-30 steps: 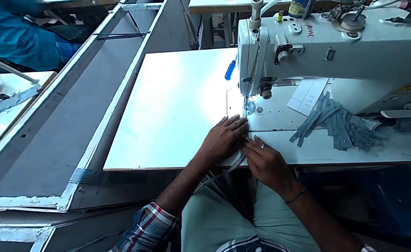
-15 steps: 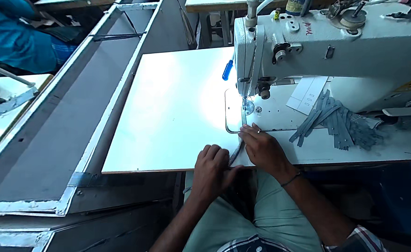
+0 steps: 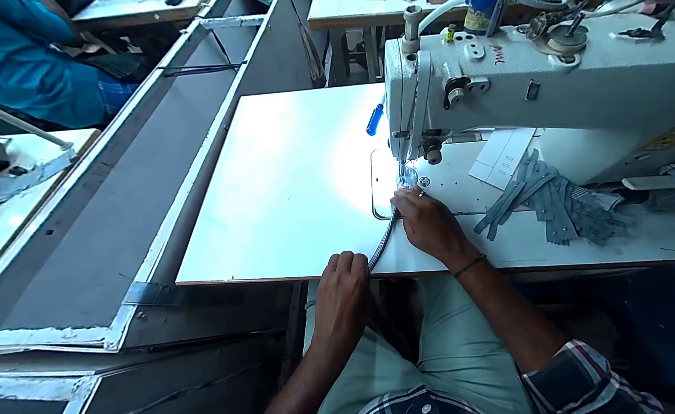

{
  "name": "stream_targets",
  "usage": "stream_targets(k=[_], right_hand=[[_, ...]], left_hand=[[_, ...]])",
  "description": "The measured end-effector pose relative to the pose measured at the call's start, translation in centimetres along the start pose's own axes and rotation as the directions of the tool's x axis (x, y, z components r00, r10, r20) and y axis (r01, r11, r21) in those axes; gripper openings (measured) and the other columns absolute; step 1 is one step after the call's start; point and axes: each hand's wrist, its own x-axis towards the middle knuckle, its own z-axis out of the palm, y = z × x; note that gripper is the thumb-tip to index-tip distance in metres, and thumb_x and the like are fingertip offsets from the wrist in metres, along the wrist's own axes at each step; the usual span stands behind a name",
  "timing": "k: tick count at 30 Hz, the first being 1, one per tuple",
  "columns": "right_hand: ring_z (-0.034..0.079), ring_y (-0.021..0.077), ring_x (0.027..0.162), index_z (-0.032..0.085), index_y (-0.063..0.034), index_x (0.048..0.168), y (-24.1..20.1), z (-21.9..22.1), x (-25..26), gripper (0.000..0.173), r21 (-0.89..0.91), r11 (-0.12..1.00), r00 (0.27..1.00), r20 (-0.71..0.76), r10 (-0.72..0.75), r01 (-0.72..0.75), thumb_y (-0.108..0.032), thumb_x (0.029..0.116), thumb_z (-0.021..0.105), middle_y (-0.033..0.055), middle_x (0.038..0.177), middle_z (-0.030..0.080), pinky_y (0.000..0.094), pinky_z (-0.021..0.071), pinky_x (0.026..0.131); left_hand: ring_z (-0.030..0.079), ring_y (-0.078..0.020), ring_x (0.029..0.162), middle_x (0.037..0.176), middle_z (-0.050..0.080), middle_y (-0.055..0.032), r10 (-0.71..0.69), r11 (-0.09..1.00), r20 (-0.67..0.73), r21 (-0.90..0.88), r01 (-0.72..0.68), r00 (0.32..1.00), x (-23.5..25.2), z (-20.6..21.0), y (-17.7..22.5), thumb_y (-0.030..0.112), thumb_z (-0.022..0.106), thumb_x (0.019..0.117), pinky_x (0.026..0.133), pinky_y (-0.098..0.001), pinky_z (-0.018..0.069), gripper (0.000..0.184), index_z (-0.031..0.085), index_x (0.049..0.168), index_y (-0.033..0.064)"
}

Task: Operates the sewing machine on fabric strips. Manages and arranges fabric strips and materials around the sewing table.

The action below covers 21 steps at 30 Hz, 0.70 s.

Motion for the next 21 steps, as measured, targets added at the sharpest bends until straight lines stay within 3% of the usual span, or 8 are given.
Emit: stream_targets(k=[4,8,11,14,16,18,19,21], right_hand=[[0.057,0.0269,0.136,0.071,-0.0032,0.121,0.0,0.1,0.2,0.033,-0.027,1.0,1.0,0.016,-0.006,0.007,0.003,0.0956,0.052,0.0141,0.134,0.067,0.0426,0.0387,0.121],[0.055,0.0247,0.138,0.068,-0.0043,0.131,-0.4,-0.5,-0.6,0.043,0.04,0.999,0.999,-0.003,0.037,-0.037,0.005,0.0918,0.052,0.0121,0.14,0.065,0.0415,0.0384,0.121],[0.059,0.0238,0.134,0.066,-0.0036,0.134,-1.4,-1.6,-2.3,0.047,0.194,0.978,0.989,-0.113,0.096,-0.073,0.004,0.0899,0.053,0.0115,0.14,0.065,0.0417,0.0455,0.115],[0.067,0.017,0.118,0.071,-0.0044,0.126,-2.9,-2.8,-4.6,0.036,0.409,0.907,0.961,-0.194,0.196,-0.103,-0.002,0.0929,0.056,0.009,0.127,0.07,0.0361,0.0576,0.1],[0.071,0.0139,0.106,0.071,-0.0038,0.121,-4.7,-3.5,-6.2,0.031,0.623,0.763,0.945,-0.115,0.306,-0.171,-0.004,0.0929,0.058,0.0065,0.119,0.073,0.0349,0.0629,0.09],[0.074,0.0156,0.096,0.07,-0.0051,0.122,-6.4,-4.0,-7.6,0.028,0.797,0.537,0.924,0.069,0.376,-0.277,-0.007,0.0952,0.062,0.005,0.112,0.074,0.0346,0.065,0.08],[0.074,0.018,0.093,0.069,-0.0052,0.122,-7.2,-4.0,-8.1,0.027,0.848,0.422,0.912,0.157,0.38,-0.322,-0.007,0.0963,0.064,0.0061,0.11,0.074,0.0353,0.0655,0.078],[0.074,0.0243,0.094,0.067,-0.0015,0.123,-8.4,-3.9,-8.5,0.024,0.913,0.157,0.884,0.304,0.355,-0.377,-0.004,0.0994,0.063,0.0121,0.11,0.073,0.0395,0.0648,0.082]], left_hand=[[0.064,-0.0272,0.087,0.09,0.063,-0.0086,-0.025,0.999,0.014,0.027,0.025,1.0,-0.3,-0.5,0.1,0.006,0.072,0.0878,0.074,-0.0413,0.0566,0.009,0.068,0.096,0.0055],[0.065,-0.0264,0.085,0.085,0.063,-0.0067,-0.031,0.999,-0.01,0.011,0.032,0.999,-0.4,-0.3,0.0,0.011,0.073,0.082,0.069,-0.0419,0.0559,0.009,0.067,0.088,0.0079],[0.065,-0.0252,0.081,0.082,0.063,-0.0057,-0.064,0.997,-0.049,-0.041,0.063,0.997,-0.3,-0.5,-0.2,0.014,0.071,0.0808,0.065,-0.0437,0.0555,0.007,0.067,0.084,0.0087],[0.06,-0.0147,0.063,0.072,0.061,0.0012,-0.148,0.959,-0.065,-0.255,0.127,0.987,0.1,-1.4,-0.6,0.013,0.069,0.0806,0.055,-0.0376,0.0517,0.005,0.066,0.084,0.0118],[0.058,-0.0104,0.054,0.069,0.063,0.0018,-0.236,0.776,0.071,-0.587,0.233,0.969,0.3,-2.1,-0.7,0.008,0.067,0.0809,0.048,-0.0296,0.0499,0.01,0.066,0.09,0.0104],[0.063,-0.0196,0.057,0.074,0.067,-0.0118,-0.238,0.318,0.334,-0.861,0.398,0.912,0.0,-3.1,-0.7,0.0,0.062,0.0865,0.052,-0.0333,0.0564,0.02,0.066,0.106,-0.0009],[0.063,-0.0206,0.057,0.074,0.065,-0.0145,-0.196,0.126,0.433,-0.878,0.461,0.88,-0.5,-3.6,-0.7,0.0,0.059,0.0912,0.054,-0.0339,0.0574,0.021,0.064,0.112,-0.0025],[0.061,-0.0157,0.055,0.069,0.061,-0.0097,-0.039,-0.084,0.539,-0.841,0.534,0.842,-2.2,-4.6,-0.8,0.011,0.055,0.0975,0.052,-0.0305,0.0557,0.02,0.065,0.112,0.0022]])
